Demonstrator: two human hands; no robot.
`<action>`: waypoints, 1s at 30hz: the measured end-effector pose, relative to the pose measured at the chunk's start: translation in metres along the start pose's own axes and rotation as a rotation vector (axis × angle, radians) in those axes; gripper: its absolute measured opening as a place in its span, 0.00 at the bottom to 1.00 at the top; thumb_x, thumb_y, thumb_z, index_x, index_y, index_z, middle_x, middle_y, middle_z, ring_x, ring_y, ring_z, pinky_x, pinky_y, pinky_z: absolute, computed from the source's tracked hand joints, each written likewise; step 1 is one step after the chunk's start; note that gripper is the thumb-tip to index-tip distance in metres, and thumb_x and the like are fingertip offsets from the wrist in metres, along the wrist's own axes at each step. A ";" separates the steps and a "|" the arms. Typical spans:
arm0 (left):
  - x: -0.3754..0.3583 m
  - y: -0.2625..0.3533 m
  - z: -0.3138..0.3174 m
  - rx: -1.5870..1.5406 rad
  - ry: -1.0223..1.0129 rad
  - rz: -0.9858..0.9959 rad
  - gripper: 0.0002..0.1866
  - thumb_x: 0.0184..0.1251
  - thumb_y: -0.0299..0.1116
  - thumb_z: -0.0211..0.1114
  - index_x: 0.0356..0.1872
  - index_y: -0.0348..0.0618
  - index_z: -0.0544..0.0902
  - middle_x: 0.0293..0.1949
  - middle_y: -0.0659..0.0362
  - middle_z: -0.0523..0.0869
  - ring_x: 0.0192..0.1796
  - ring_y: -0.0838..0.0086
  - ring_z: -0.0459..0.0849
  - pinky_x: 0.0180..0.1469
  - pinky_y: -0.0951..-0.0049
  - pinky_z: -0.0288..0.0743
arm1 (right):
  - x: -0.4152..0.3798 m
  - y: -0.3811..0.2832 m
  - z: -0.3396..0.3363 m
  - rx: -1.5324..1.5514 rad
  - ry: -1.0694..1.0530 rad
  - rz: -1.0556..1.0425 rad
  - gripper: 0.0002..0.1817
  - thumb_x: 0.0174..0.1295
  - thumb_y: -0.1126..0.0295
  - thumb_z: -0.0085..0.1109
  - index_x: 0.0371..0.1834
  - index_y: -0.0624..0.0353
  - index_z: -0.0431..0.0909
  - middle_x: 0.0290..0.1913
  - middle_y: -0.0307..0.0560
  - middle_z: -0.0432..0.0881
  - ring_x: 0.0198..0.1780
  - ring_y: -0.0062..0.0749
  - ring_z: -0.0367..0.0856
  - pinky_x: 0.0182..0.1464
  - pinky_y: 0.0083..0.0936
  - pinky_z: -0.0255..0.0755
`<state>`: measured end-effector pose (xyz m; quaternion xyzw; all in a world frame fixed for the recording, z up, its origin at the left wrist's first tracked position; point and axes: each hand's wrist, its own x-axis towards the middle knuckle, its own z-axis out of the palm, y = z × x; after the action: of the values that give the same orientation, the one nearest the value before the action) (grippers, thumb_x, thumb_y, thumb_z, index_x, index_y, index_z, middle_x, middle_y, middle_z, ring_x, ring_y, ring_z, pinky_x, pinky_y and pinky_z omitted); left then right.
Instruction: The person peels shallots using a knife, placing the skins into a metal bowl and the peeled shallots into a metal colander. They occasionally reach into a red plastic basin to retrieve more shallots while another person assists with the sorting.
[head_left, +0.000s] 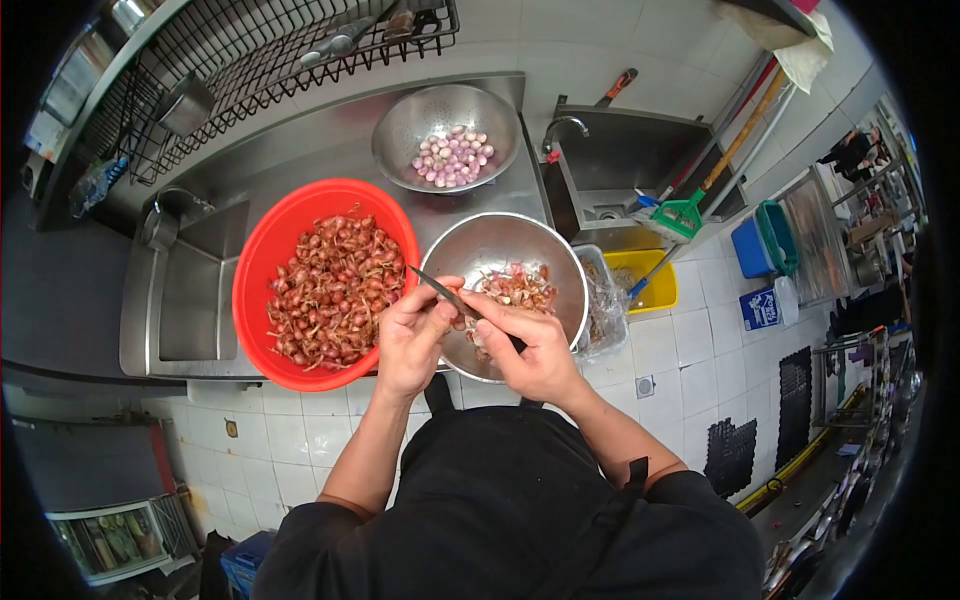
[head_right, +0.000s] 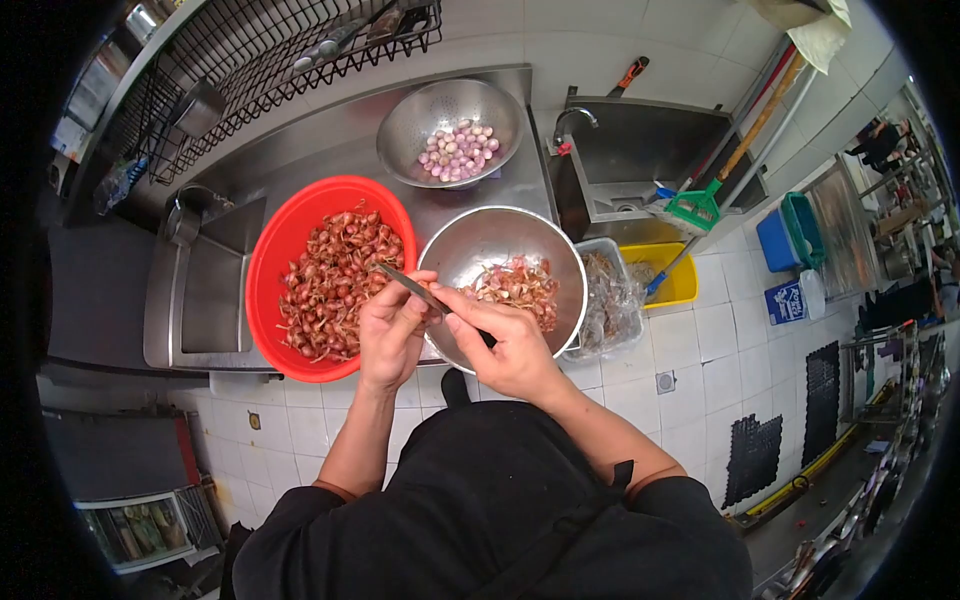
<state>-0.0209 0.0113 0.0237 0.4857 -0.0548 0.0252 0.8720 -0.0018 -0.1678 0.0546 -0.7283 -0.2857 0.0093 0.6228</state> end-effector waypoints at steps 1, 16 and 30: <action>-0.001 0.000 -0.002 0.061 -0.024 0.012 0.18 0.74 0.27 0.61 0.60 0.31 0.77 0.46 0.59 0.85 0.45 0.79 0.81 0.49 0.77 0.76 | 0.002 0.001 -0.003 0.001 0.000 0.002 0.19 0.69 0.74 0.55 0.61 0.68 0.77 0.56 0.59 0.84 0.59 0.38 0.83 0.62 0.28 0.72; 0.000 0.005 -0.002 -0.077 -0.039 -0.050 0.21 0.74 0.25 0.58 0.65 0.31 0.72 0.52 0.56 0.84 0.54 0.76 0.82 0.57 0.74 0.75 | 0.001 0.006 -0.006 0.266 0.013 0.211 0.20 0.73 0.70 0.54 0.66 0.64 0.74 0.31 0.29 0.75 0.32 0.09 0.67 0.35 0.11 0.65; 0.002 0.010 0.002 0.279 0.024 0.128 0.18 0.63 0.18 0.68 0.55 0.31 0.80 0.50 0.57 0.83 0.46 0.78 0.84 0.48 0.80 0.79 | -0.006 -0.008 -0.002 0.171 -0.078 0.184 0.24 0.70 0.71 0.55 0.68 0.68 0.70 0.61 0.55 0.81 0.61 0.28 0.78 0.63 0.26 0.69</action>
<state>-0.0205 0.0144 0.0333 0.5974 -0.0710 0.0940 0.7933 -0.0097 -0.1719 0.0604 -0.6946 -0.2399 0.1192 0.6677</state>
